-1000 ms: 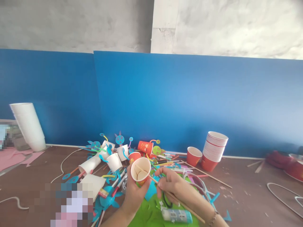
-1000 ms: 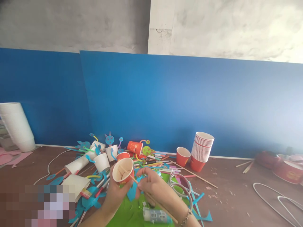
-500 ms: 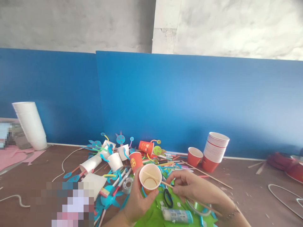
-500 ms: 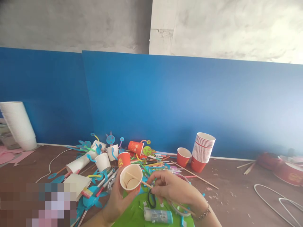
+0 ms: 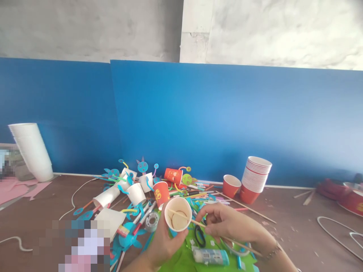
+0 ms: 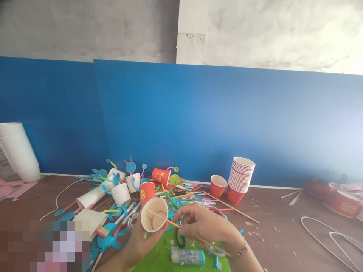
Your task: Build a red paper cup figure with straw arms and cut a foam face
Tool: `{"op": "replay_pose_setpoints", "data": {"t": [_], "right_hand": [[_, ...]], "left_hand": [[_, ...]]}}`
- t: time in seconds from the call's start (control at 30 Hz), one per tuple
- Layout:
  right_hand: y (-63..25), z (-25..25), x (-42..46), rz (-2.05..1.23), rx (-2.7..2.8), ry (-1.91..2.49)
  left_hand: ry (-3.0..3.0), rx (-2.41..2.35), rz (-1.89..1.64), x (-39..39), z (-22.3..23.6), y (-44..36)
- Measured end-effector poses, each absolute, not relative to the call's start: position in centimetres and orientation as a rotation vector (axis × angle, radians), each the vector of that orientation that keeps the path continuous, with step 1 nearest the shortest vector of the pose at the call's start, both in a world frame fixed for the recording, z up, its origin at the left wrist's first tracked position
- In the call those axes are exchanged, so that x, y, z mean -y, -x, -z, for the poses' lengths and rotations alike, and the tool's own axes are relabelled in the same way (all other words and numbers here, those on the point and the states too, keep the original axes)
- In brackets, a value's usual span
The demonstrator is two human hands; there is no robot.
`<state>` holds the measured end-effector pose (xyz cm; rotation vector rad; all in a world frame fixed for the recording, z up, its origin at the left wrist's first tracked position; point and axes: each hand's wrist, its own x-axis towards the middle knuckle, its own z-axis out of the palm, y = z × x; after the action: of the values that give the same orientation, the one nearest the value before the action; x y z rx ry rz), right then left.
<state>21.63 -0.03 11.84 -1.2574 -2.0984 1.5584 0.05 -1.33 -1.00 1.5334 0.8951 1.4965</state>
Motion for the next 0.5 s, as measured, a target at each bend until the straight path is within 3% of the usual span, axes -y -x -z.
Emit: {"op": "replay_pose_setpoints", "data": {"t": [0.5], "right_hand": [[-19.9,-10.3,0.3,-1.630,2.000,1.227]], "left_hand": [[-1.713,-1.024,-1.610,1.5,-2.3,0.1]]}}
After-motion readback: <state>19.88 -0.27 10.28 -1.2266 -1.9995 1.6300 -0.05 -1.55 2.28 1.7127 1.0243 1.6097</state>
